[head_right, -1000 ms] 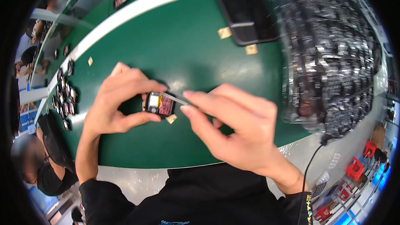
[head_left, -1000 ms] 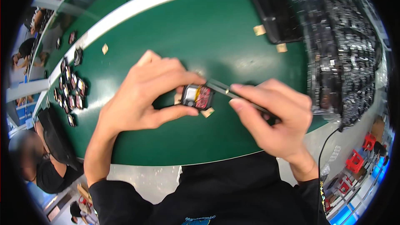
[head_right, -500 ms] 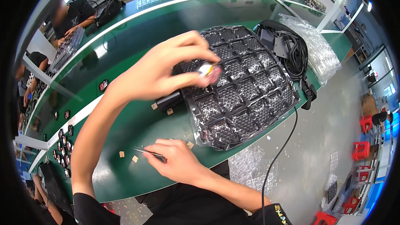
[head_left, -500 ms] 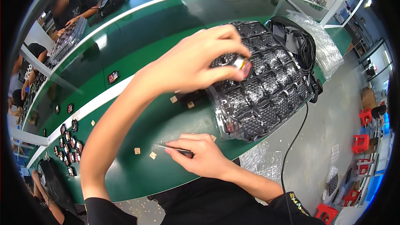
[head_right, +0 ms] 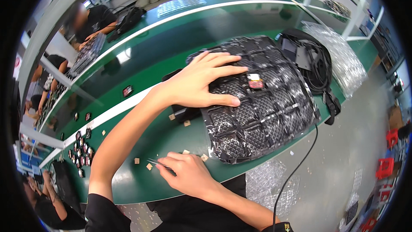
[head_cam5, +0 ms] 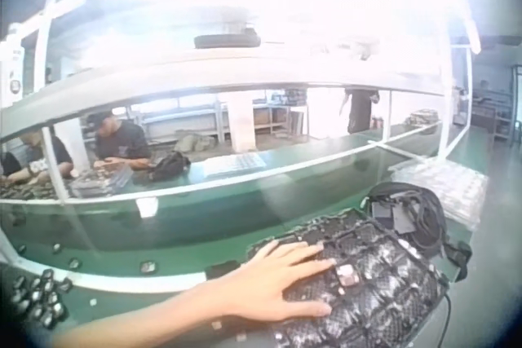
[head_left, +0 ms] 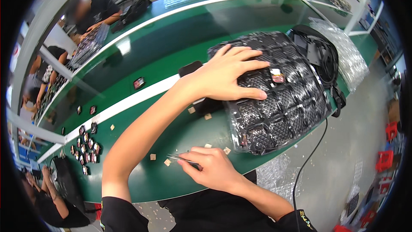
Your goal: Assembling internal components of smartwatches on a production line using tweezers.
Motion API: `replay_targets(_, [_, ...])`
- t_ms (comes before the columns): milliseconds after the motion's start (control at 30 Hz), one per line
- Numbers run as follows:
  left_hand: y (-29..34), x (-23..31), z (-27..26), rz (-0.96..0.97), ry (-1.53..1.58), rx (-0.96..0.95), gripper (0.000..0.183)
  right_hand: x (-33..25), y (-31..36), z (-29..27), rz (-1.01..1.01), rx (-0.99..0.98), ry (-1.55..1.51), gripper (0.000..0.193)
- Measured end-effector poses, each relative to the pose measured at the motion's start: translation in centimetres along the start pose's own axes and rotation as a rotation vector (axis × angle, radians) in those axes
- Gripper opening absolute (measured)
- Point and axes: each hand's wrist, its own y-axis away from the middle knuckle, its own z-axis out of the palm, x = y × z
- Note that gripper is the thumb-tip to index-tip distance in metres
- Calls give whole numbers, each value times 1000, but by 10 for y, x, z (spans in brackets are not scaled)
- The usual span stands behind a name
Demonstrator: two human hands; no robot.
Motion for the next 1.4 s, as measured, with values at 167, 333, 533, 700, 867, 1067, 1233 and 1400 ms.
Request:
replay_targets(167, [10, -13, -15, -1, 32, 77, 84, -4, -3, -1, 6, -36, -51, 14])
replay_targets(333, [78, -46, -42, -123, -143, 253, 57, -4, -1, -8, 68, 7, -45, 16])
replay_targets(533, [221, -104, -54, -598, -328, 172, 45, -9, -4, -3, 62, -50, -16, 14])
replay_targets(700, [230, -98, -54, -585, -45, 271, 35, -12, -7, -1, 72, -13, -50, 16])
replay_targets(867, [226, -15, -33, -369, 91, 192, 30, -20, -7, -2, 157, 102, -51, 15])
replay_targets(1067, [256, 21, -33, -377, -71, 137, 18, -20, -13, -3, 133, 71, -23, 16])
replay_targets(1233, [295, 27, -51, -555, -37, 150, 54, -13, -13, -1, 145, 66, 1, 15])
replay_targets(1400, [318, 31, -56, -578, 131, 93, 67, -14, -11, 0, 148, 81, 19, 14])
